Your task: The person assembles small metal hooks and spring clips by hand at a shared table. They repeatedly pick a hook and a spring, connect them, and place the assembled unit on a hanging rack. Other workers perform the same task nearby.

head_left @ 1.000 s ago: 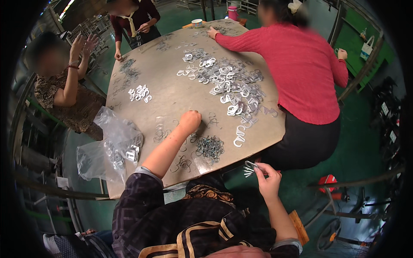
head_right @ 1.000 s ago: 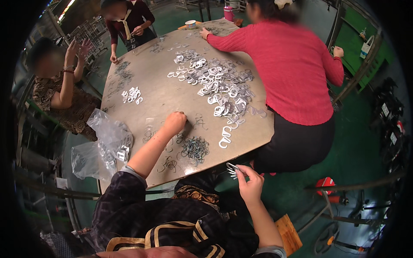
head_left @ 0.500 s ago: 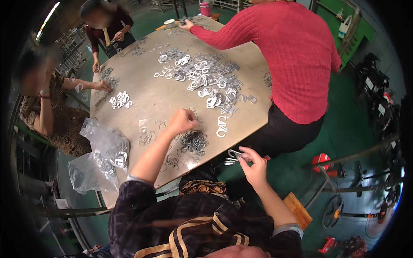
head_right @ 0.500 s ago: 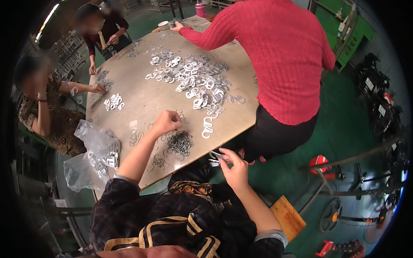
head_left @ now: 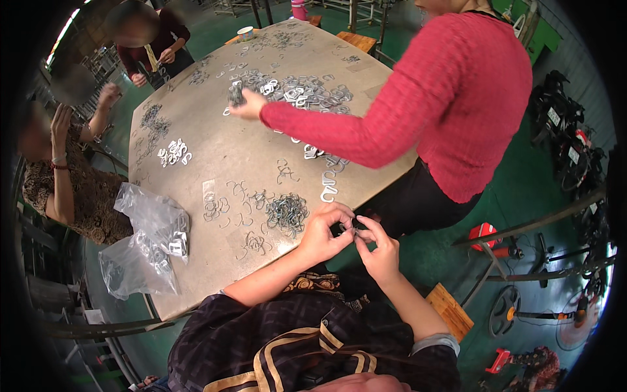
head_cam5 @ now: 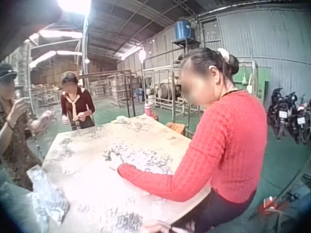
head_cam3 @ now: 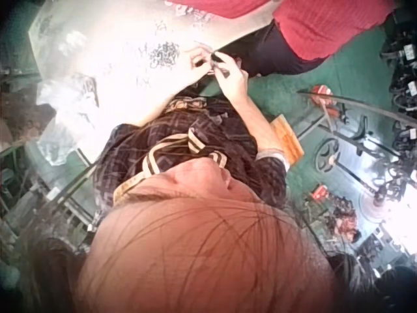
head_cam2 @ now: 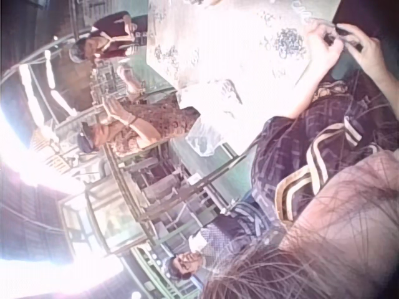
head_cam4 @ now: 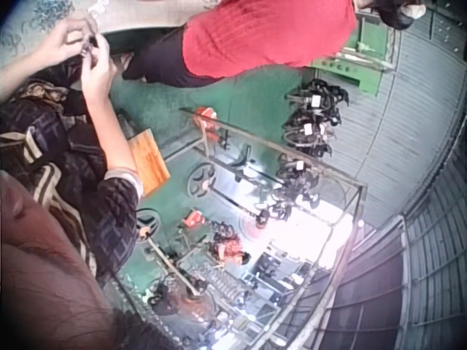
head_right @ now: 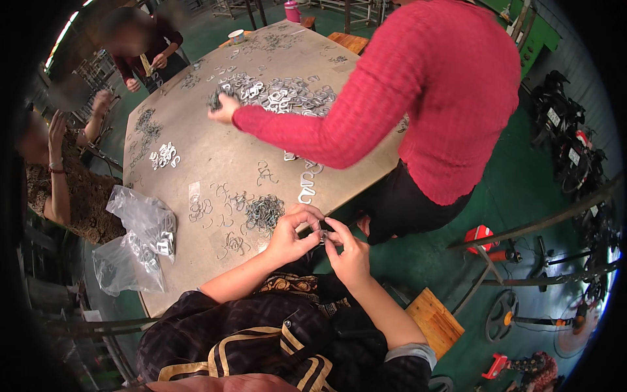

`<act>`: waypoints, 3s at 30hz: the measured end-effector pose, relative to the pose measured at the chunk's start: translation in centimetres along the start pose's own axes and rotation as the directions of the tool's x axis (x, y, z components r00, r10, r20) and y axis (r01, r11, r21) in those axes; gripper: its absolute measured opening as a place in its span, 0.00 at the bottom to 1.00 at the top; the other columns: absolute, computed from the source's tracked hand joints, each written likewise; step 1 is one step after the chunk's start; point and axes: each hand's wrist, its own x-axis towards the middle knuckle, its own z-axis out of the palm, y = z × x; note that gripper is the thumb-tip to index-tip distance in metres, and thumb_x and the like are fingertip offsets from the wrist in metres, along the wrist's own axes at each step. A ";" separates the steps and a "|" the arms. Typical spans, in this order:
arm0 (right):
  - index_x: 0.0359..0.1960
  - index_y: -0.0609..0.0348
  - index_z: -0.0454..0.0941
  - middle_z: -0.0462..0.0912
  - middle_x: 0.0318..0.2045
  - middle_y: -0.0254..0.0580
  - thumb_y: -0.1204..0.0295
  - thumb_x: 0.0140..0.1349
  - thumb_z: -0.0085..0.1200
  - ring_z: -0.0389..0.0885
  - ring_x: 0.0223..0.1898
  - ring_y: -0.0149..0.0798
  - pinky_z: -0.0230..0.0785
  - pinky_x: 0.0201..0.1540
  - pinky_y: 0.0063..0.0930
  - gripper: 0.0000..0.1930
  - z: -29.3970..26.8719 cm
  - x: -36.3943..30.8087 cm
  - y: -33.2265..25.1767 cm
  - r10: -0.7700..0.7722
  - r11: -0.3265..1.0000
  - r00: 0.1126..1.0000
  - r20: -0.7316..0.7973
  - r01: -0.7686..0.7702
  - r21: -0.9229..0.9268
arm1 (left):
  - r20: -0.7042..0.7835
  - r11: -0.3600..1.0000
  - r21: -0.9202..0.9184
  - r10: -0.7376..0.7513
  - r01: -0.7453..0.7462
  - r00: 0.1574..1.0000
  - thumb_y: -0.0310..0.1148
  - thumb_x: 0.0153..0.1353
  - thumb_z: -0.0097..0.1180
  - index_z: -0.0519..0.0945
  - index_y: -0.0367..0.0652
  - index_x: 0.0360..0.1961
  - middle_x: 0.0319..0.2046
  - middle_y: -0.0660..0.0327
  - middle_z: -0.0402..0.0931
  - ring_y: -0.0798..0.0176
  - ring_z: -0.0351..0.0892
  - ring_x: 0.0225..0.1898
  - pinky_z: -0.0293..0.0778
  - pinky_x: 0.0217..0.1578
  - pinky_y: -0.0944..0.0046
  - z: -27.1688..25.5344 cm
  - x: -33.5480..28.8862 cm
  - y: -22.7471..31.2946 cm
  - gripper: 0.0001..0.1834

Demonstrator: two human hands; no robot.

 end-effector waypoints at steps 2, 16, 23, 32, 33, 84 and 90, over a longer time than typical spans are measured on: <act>0.52 0.62 0.75 0.86 0.32 0.47 0.86 0.52 0.58 0.87 0.33 0.36 0.78 0.37 0.27 0.22 0.0 0.0 0.4 -0.025 1.000 1.000 0.013 0.025 -0.001 | 0.060 0.961 -0.244 -0.119 0.130 0.991 0.24 0.52 0.59 0.74 0.38 0.29 0.33 0.56 0.80 0.59 0.80 0.39 0.74 0.42 0.62 0.4 -0.6 -0.4 0.06; 0.57 0.59 0.71 0.73 0.55 0.56 0.63 0.65 0.50 0.67 0.59 0.59 0.56 0.62 0.51 0.22 7.7 9.3 12.4 -0.109 0.830 0.970 0.218 0.210 -0.517 | 0.170 0.986 -0.164 0.073 -0.045 0.983 0.23 0.54 0.57 0.71 0.41 0.29 0.33 0.57 0.81 0.55 0.81 0.36 0.72 0.40 0.58 0.4 -3.7 1.3 0.06; 0.68 0.55 0.58 0.60 0.68 0.51 0.58 0.69 0.45 0.53 0.70 0.52 0.42 0.71 0.45 0.29 10.1 11.0 13.6 0.130 0.797 0.950 0.282 0.069 -0.600 | 0.159 0.988 -0.154 0.059 -0.034 0.986 0.21 0.52 0.58 0.70 0.41 0.28 0.30 0.58 0.81 0.53 0.81 0.37 0.73 0.42 0.56 0.5 -4.6 0.5 0.08; 0.52 0.61 0.74 0.79 0.44 0.42 0.72 0.57 0.63 0.77 0.43 0.37 0.70 0.43 0.30 0.20 4.0 8.6 9.2 0.442 0.847 0.844 0.304 -0.505 0.169 | 0.100 0.986 -0.128 -0.098 0.111 0.990 0.21 0.55 0.57 0.72 0.38 0.30 0.32 0.56 0.82 0.60 0.82 0.36 0.76 0.39 0.63 -0.1 -4.4 0.0 0.06; 0.46 0.63 0.78 0.83 0.36 0.38 0.75 0.54 0.66 0.81 0.33 0.32 0.74 0.33 0.24 0.17 3.0 7.9 6.7 0.539 0.721 0.782 0.313 -0.621 0.307 | 0.079 0.981 -0.137 -0.128 0.138 0.989 0.21 0.56 0.57 0.71 0.38 0.30 0.32 0.56 0.82 0.62 0.82 0.36 0.76 0.39 0.64 0.0 -4.4 -0.2 0.06; 0.32 0.70 0.79 0.81 0.34 0.42 0.83 0.55 0.60 0.84 0.31 0.31 0.76 0.34 0.21 0.04 -1.2 -1.0 2.8 0.140 0.975 0.980 0.144 -0.161 0.150 | -0.123 0.516 0.840 -0.125 0.170 0.985 0.31 0.51 0.60 0.84 0.40 0.28 0.28 0.52 0.81 0.49 0.81 0.33 0.78 0.38 0.56 -17.6 3.4 -14.3 0.06; 0.31 0.69 0.80 0.81 0.34 0.44 0.84 0.54 0.61 0.83 0.28 0.32 0.76 0.31 0.21 0.04 -1.4 -0.7 3.2 0.064 0.994 0.990 0.127 -0.074 0.077 | -0.146 0.227 0.947 -0.334 0.230 0.931 0.26 0.50 0.57 0.84 0.40 0.25 0.28 0.50 0.83 0.49 0.85 0.31 0.81 0.31 0.56 -12.0 6.5 -14.4 0.05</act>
